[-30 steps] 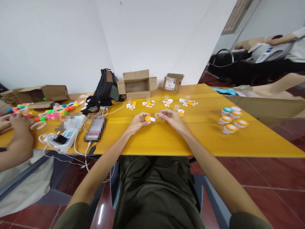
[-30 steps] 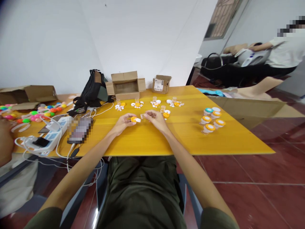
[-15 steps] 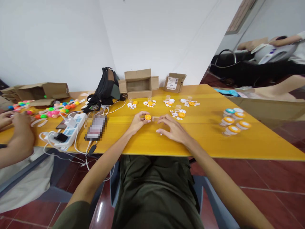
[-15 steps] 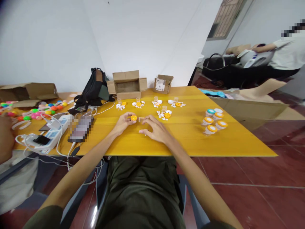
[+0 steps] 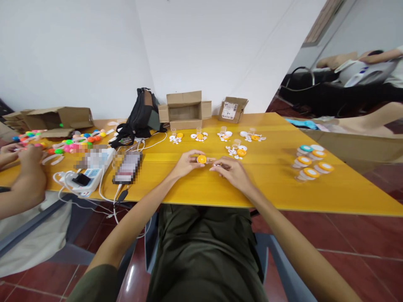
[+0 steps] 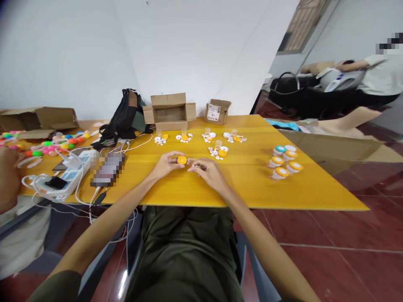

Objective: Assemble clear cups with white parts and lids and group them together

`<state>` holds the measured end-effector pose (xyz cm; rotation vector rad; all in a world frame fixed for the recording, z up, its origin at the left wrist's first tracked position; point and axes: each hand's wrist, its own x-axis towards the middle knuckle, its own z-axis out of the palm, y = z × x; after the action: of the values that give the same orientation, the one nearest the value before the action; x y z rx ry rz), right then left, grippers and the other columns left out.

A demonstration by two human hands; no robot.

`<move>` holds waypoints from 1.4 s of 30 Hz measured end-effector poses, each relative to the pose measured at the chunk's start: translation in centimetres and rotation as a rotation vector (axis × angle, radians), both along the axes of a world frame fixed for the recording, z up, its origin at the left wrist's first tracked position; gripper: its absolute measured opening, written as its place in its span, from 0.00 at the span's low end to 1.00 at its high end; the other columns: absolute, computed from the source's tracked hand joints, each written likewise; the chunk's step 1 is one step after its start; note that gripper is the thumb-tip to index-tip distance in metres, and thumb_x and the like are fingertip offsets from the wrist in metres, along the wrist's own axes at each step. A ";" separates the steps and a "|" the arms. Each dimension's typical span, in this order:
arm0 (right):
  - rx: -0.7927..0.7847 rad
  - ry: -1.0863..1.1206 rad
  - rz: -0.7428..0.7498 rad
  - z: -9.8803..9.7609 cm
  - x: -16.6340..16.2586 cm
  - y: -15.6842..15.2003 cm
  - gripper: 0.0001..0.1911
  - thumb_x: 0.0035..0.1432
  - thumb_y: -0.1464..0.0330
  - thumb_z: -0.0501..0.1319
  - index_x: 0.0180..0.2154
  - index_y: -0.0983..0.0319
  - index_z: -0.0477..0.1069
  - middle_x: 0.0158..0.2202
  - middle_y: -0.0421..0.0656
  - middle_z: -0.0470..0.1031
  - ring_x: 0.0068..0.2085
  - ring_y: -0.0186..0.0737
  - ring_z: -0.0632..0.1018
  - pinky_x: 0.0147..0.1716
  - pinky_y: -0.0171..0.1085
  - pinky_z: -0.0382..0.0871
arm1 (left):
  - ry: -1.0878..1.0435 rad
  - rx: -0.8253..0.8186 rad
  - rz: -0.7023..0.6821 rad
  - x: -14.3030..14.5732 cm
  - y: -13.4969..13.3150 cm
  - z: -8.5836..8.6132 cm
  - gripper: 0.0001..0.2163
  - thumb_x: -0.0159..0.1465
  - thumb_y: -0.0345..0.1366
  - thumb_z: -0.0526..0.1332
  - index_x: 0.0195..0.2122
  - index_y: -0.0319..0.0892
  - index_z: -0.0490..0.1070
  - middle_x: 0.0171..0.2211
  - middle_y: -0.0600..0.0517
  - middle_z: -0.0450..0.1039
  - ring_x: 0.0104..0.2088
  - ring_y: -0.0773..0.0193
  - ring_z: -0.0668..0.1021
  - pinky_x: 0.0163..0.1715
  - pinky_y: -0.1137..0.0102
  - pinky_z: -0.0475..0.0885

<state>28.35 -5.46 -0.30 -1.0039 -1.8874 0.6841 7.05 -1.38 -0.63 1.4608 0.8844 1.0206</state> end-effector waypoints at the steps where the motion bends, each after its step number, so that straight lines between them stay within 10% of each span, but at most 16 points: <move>1: -0.024 0.038 -0.018 -0.1 0.0 0.0 0.16 0.60 0.54 0.64 0.30 0.58 0.77 0.26 0.41 0.75 0.26 0.40 0.74 0.30 0.39 0.70 | 0.000 0.002 -0.008 0.0 -0.1 0.0 0.22 0.45 0.34 0.77 0.42 0.40 0.78 0.39 0.49 0.82 0.41 0.58 0.83 0.47 0.64 0.77; 7: -0.158 0.129 0.017 -0.8 -0.1 0.5 0.13 0.55 0.55 0.67 0.36 0.56 0.82 0.43 0.47 0.83 0.37 0.47 0.82 0.37 0.46 0.78 | -0.016 0.025 0.010 0.1 0.0 -0.2 0.20 0.44 0.34 0.77 0.40 0.41 0.80 0.39 0.49 0.82 0.40 0.57 0.83 0.46 0.63 0.78; 12: -0.255 0.207 0.028 -1.0 -0.6 1.1 0.16 0.53 0.54 0.68 0.38 0.58 0.79 0.35 0.43 0.83 0.30 0.42 0.80 0.32 0.42 0.79 | -0.035 0.055 0.076 0.1 0.0 0.0 0.21 0.42 0.36 0.78 0.39 0.41 0.80 0.38 0.49 0.83 0.40 0.57 0.84 0.46 0.64 0.79; 21: 0.084 0.009 -0.299 -1.0 0.6 1.9 0.13 0.64 0.56 0.58 0.34 0.57 0.72 0.38 0.47 0.81 0.38 0.47 0.80 0.39 0.44 0.76 | -0.009 0.002 -0.079 0.5 -0.9 0.3 0.23 0.40 0.36 0.79 0.38 0.40 0.79 0.34 0.50 0.82 0.34 0.62 0.82 0.42 0.65 0.78; 34: 0.206 -0.691 -0.146 0.5 -1.3 3.0 0.11 0.70 0.64 0.54 0.48 0.56 0.72 0.50 0.51 0.77 0.39 0.51 0.80 0.32 0.41 0.68 | -0.122 0.047 0.307 -0.4 0.6 0.8 0.23 0.42 0.38 0.78 0.38 0.42 0.77 0.39 0.50 0.82 0.39 0.60 0.81 0.47 0.63 0.75; 42: 0.236 -0.675 -0.028 0.9 -2.7 4.9 0.08 0.68 0.69 0.57 0.45 0.56 0.74 0.48 0.49 0.71 0.42 0.45 0.78 0.42 0.43 0.72 | -0.176 0.017 0.417 -0.7 1.1 0.5 0.20 0.41 0.35 0.78 0.36 0.42 0.76 0.36 0.51 0.81 0.38 0.62 0.80 0.46 0.66 0.74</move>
<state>25.63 -0.59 0.64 -1.1940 -2.4491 0.0860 6.33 -0.26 -0.17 1.2012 1.0768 1.4430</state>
